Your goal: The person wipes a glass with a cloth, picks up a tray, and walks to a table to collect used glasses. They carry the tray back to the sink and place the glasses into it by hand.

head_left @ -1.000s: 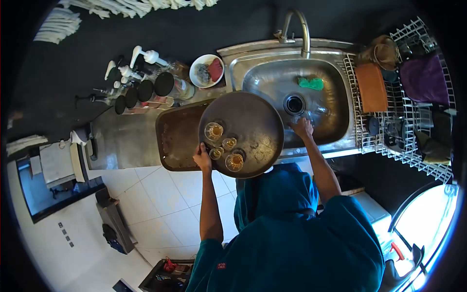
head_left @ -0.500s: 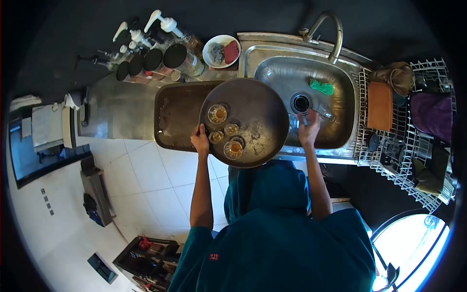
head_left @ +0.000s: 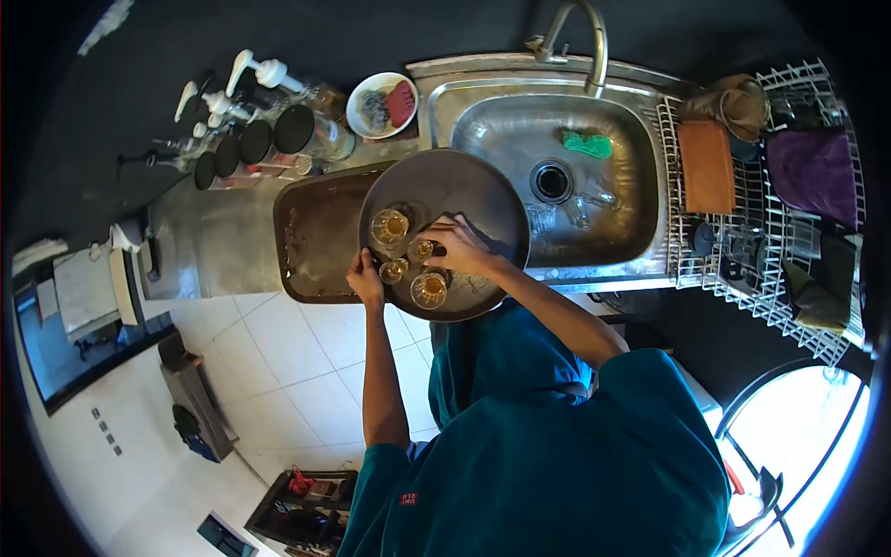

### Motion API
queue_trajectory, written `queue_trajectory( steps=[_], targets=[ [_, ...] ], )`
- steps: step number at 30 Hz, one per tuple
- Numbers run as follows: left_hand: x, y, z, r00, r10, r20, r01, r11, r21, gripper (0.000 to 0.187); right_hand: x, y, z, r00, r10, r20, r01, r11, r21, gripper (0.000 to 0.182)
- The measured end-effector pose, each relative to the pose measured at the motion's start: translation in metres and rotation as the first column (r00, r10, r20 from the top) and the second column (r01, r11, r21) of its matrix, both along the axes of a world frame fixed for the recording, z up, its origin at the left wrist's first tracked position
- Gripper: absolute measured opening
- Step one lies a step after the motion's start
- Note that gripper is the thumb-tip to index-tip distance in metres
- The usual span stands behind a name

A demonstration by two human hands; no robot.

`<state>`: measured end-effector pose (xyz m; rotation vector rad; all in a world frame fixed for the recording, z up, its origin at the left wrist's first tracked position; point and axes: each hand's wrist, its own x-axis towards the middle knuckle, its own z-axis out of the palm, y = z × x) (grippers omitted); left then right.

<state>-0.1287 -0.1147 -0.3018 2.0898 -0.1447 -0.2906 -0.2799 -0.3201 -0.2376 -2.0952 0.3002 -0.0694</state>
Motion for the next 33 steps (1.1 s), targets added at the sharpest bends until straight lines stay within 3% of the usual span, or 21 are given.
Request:
queue_trajectory(
  steps=[6,8,10,12,14,15,17,23,26,30,33],
  targets=[
    [-0.001,0.0,0.002,0.999,0.009,-0.042,-0.012,0.999,-0.053,0.031,-0.048,-0.027,0.022,0.958,-0.272,0.094,0.28,0.956,-0.086,0.043],
    [-0.002,-0.002,0.001,1.0,0.007,-0.026,-0.008,0.999,-0.054,0.031,-0.071,-0.047,0.021,0.825,-0.557,0.096,0.559,0.829,0.008,0.042],
    [-0.003,-0.003,0.007,0.999,-0.009,-0.04,0.007,0.997,-0.073,0.03,-0.097,-0.078,0.017,0.738,-0.65,0.182,0.663,0.749,-0.016,0.041],
    [-0.002,-0.002,0.005,0.999,-0.018,-0.042,0.015,0.996,-0.086,0.03,-0.123,-0.104,-0.018,0.644,-0.758,0.106,0.765,0.64,-0.072,0.041],
    [-0.002,-0.004,0.006,0.999,-0.032,-0.044,0.027,0.995,-0.1,0.03,-0.148,-0.13,-0.048,0.658,-0.751,-0.046,0.716,0.643,-0.272,0.043],
    [-0.003,-0.007,0.009,1.0,-0.016,-0.026,0.014,0.996,-0.093,0.03,-0.154,-0.137,-0.055,0.65,-0.758,-0.044,0.723,0.636,-0.272,0.043],
    [-0.005,-0.007,0.012,1.0,0.007,-0.024,-0.009,0.998,-0.069,0.031,-0.164,-0.143,-0.065,0.628,-0.737,-0.248,0.631,0.67,-0.392,0.046],
    [-0.003,-0.007,0.012,0.999,-0.003,-0.049,0.0,0.998,-0.056,0.032,-0.174,-0.124,-0.095,0.527,-0.819,-0.226,0.647,0.559,-0.519,0.05],
    [-0.004,-0.007,0.013,0.999,-0.016,-0.034,0.013,0.997,-0.078,0.032,-0.177,-0.114,-0.106,0.484,-0.793,-0.37,0.606,0.608,-0.513,0.054],
    [-0.003,-0.007,0.014,0.998,-0.029,-0.047,0.026,0.998,-0.057,0.031,-0.177,-0.11,-0.117,0.515,-0.778,-0.359,0.58,0.625,-0.523,0.056],
    [-0.004,-0.007,0.013,0.999,-0.016,-0.028,0.014,0.998,-0.067,0.031,-0.175,-0.109,-0.114,0.467,-0.778,-0.42,0.618,0.627,-0.474,0.055]
  ],
)
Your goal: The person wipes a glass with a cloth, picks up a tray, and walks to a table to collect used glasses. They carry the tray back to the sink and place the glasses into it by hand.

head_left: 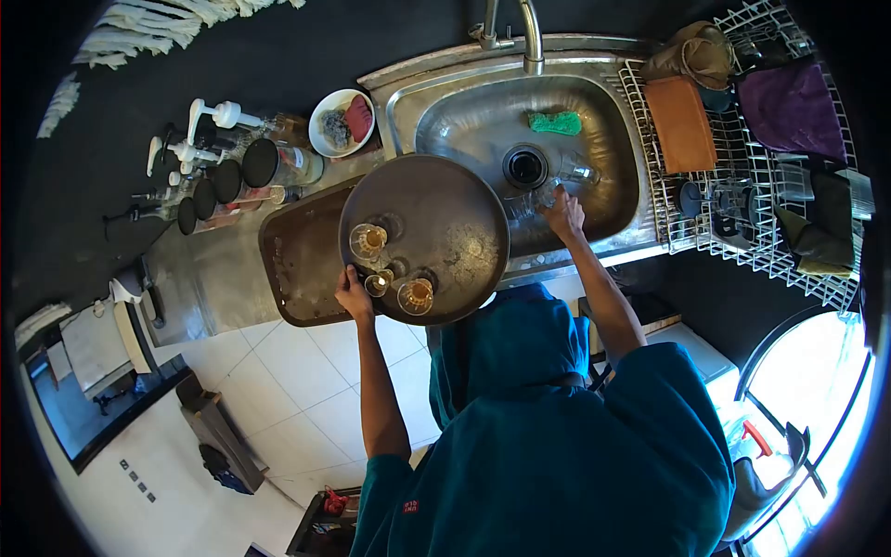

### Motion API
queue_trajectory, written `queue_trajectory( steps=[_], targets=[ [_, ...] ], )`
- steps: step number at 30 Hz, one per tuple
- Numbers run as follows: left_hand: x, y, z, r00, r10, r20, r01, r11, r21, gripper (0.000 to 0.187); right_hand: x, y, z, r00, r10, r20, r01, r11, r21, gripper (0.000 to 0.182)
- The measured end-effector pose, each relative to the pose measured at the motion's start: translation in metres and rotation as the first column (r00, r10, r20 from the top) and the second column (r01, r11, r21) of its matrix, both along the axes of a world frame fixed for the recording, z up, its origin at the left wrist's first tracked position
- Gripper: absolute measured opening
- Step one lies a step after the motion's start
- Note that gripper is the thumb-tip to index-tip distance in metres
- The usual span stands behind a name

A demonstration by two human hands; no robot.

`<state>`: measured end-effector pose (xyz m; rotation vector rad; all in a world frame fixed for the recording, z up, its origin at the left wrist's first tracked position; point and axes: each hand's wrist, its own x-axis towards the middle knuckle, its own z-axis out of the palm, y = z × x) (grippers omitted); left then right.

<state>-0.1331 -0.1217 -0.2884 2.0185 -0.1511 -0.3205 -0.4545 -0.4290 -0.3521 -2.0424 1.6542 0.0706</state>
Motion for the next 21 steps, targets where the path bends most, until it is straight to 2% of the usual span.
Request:
queue_trajectory(
  steps=[3,5,8,9,11,12,14,16,17,18,19,21],
  targets=[
    [0.001,0.002,-0.002,1.0,0.01,-0.021,-0.01,1.0,0.017,0.032,0.0,0.001,0.0,1.0,0.005,-0.019,-0.004,0.999,0.049,0.052],
    [0.003,0.003,-0.005,0.999,0.018,-0.033,-0.017,1.0,0.02,0.033,0.0,0.002,-0.003,0.989,0.04,-0.144,-0.03,0.997,0.067,0.048],
    [0.005,0.007,-0.012,1.0,0.004,-0.011,-0.004,1.0,0.002,0.034,-0.002,0.003,-0.009,0.987,0.045,-0.156,-0.04,0.999,0.032,0.046],
    [0.004,0.008,-0.011,1.0,0.017,-0.002,-0.017,0.996,0.084,0.033,-0.005,0.002,-0.009,0.987,0.062,-0.151,-0.056,0.997,0.043,0.046],
    [0.008,0.01,-0.019,1.0,-0.002,0.017,0.003,1.0,-0.016,0.032,-0.013,0.001,-0.003,0.991,0.13,-0.026,-0.132,0.984,-0.117,0.039],
    [0.005,0.008,-0.016,1.0,0.011,0.018,-0.011,1.0,-0.008,0.032,-0.008,0.001,0.009,0.989,0.144,-0.024,-0.146,0.983,-0.109,0.039],
    [0.003,0.001,-0.007,1.0,0.026,-0.004,-0.026,0.999,0.018,0.031,0.011,-0.006,0.041,0.955,0.045,0.294,-0.025,0.997,-0.072,0.032],
    [0.003,0.001,-0.005,0.999,0.036,-0.012,-0.035,0.999,0.037,0.03,0.044,0.023,0.096,0.857,0.213,0.469,-0.148,0.974,-0.17,0.033],
    [0.003,0.002,-0.005,0.999,0.03,-0.024,-0.029,0.998,0.048,0.029,0.055,0.04,0.111,0.764,0.387,0.516,-0.317,0.922,-0.223,0.038],
    [0.004,0.003,-0.008,1.0,0.019,0.015,-0.02,0.995,0.093,0.028,0.066,0.059,0.115,0.689,0.408,0.599,-0.449,0.889,-0.088,0.047],
    [0.003,0.005,-0.01,1.0,0.022,0.017,-0.023,0.996,0.091,0.028,0.076,0.08,0.125,0.608,0.626,0.489,-0.604,0.764,-0.226,0.059],
    [0.003,0.003,-0.012,0.998,0.053,0.016,-0.053,0.999,0.009,0.028,0.092,0.118,0.138,0.517,0.681,0.517,-0.736,0.663,-0.138,0.068]
  ],
)
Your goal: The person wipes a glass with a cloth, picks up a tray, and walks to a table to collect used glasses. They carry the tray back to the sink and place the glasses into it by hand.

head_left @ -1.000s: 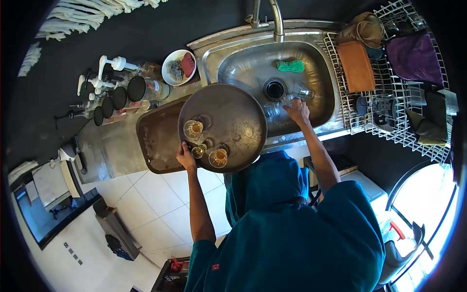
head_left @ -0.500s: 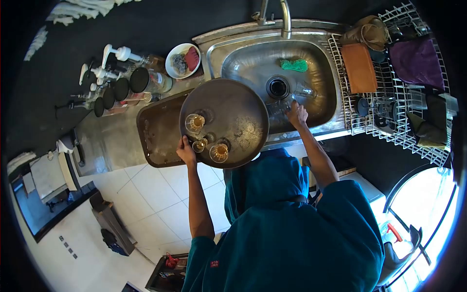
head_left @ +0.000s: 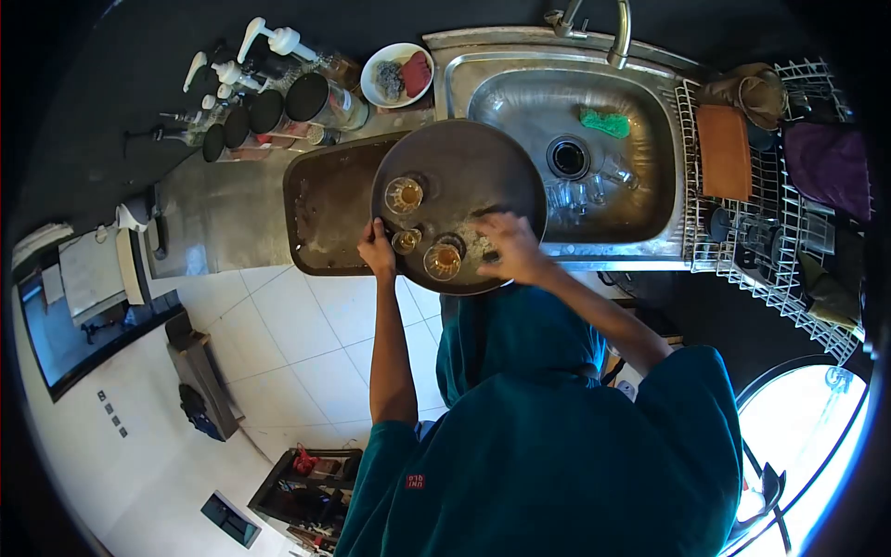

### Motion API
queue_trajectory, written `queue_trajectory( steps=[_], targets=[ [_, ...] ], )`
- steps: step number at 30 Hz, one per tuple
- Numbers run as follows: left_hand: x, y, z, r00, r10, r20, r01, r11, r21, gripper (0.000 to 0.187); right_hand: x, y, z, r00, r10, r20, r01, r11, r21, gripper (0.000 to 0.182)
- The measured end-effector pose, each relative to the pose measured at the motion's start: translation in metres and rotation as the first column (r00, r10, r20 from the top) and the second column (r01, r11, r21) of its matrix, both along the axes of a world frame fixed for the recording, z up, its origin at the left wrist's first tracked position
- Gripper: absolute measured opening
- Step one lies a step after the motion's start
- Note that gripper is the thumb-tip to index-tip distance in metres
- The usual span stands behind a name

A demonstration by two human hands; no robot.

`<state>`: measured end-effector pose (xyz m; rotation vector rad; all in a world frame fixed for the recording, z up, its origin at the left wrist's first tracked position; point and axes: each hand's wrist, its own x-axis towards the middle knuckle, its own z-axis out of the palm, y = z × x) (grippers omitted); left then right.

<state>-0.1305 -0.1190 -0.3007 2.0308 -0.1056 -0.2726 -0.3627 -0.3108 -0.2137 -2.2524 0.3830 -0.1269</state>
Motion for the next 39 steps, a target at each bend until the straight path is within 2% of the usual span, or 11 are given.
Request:
queue_trajectory(
  steps=[3,5,10,14,16,22,23,28,29,33,39],
  targets=[
    [0.0,0.001,0.002,1.0,-0.005,-0.003,0.005,0.998,0.058,0.03,0.021,0.038,-0.016,0.998,0.05,0.029,-0.048,0.997,-0.054,0.073],
    [-0.001,0.001,0.002,1.0,0.0,-0.001,0.0,0.999,0.036,0.031,0.03,0.048,-0.022,0.994,0.07,0.083,-0.077,0.993,0.089,0.076],
    [-0.002,0.0,0.005,1.0,-0.001,0.006,0.001,1.0,0.007,0.032,0.028,0.036,-0.029,0.992,0.024,0.125,-0.044,0.985,0.167,0.067],
    [0.002,0.004,-0.003,0.999,-0.005,-0.032,0.005,1.0,-0.003,0.034,0.008,-0.004,-0.019,0.973,-0.194,0.126,0.166,0.965,0.2,0.068],
    [0.001,0.005,0.0,0.998,-0.007,-0.055,0.008,1.0,0.01,0.033,-0.003,-0.029,-0.026,0.8,-0.569,0.191,0.423,0.76,0.493,0.067],
    [-0.001,0.0,0.008,0.999,-0.043,-0.017,0.043,0.999,0.03,0.032,-0.031,-0.122,-0.045,0.598,-0.703,0.386,0.753,0.657,0.03,0.061],
    [-0.001,0.0,0.007,0.999,-0.033,-0.015,0.034,0.999,0.031,0.032,-0.034,-0.133,-0.052,0.567,-0.775,0.28,0.797,0.602,0.053,0.06],
    [0.001,-0.001,0.006,0.998,-0.066,-0.004,0.066,0.998,-0.004,0.032,-0.049,-0.17,-0.093,0.701,-0.709,0.08,0.713,0.692,-0.113,0.065],
    [0.0,-0.002,0.008,0.998,-0.062,-0.021,0.062,0.998,-0.012,0.032,-0.048,-0.171,-0.099,0.72,-0.691,-0.057,0.658,0.707,-0.259,0.068],
    [0.0,0.001,0.007,0.998,-0.053,-0.032,0.053,0.998,0.016,0.033,-0.048,-0.166,-0.112,0.631,-0.711,-0.311,0.48,0.673,-0.563,0.071],
    [0.001,0.002,0.005,0.997,-0.027,-0.069,0.03,0.998,0.047,0.034,-0.03,-0.161,-0.113,0.585,-0.72,-0.373,0.534,0.689,-0.491,0.073]
  ],
)
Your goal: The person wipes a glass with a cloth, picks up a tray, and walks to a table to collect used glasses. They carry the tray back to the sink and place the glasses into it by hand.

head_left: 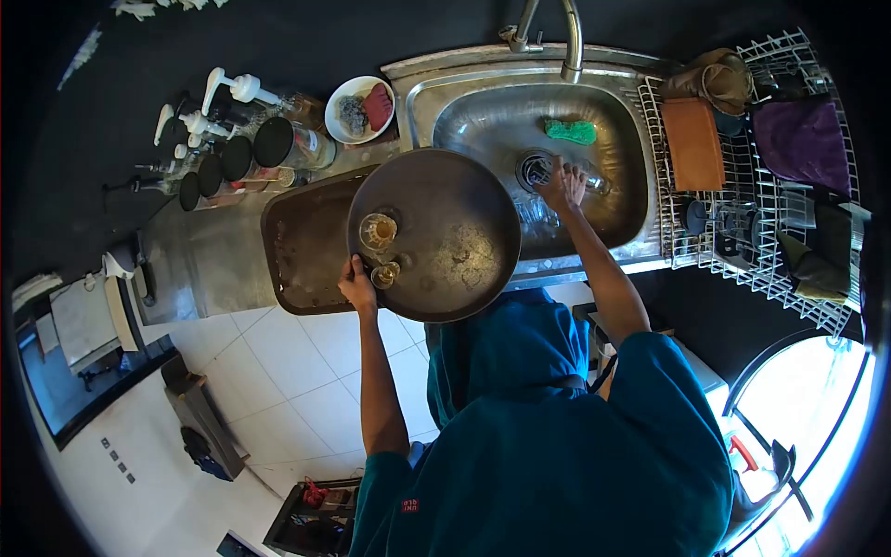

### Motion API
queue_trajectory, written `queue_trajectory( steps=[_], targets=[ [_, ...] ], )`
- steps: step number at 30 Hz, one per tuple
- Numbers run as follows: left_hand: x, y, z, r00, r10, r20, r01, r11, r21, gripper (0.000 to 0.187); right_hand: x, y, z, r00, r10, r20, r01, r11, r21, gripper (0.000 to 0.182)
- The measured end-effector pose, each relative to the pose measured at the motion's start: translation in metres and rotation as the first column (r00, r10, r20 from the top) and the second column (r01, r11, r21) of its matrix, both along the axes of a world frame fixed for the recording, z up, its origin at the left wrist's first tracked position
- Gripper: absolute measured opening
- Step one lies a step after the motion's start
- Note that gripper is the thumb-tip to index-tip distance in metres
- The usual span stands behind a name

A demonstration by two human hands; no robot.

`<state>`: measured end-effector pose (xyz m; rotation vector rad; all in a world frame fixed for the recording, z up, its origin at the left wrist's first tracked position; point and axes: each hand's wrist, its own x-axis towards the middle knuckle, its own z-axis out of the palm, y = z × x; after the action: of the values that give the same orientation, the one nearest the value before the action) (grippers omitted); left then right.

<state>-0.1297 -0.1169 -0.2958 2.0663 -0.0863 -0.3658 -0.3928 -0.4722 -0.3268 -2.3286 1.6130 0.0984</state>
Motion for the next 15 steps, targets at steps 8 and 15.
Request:
queue_trajectory(
  steps=[8,15],
  targets=[
    [0.002,0.003,-0.004,0.999,0.004,0.035,-0.003,1.0,-0.016,0.033,0.04,0.021,-0.029,0.977,0.072,0.2,-0.104,0.982,0.158,0.065],
    [0.002,0.005,-0.003,0.999,0.013,0.043,-0.013,1.0,-0.001,0.033,0.054,0.022,-0.074,0.992,0.117,-0.039,-0.113,0.99,0.085,0.046]
  ],
)
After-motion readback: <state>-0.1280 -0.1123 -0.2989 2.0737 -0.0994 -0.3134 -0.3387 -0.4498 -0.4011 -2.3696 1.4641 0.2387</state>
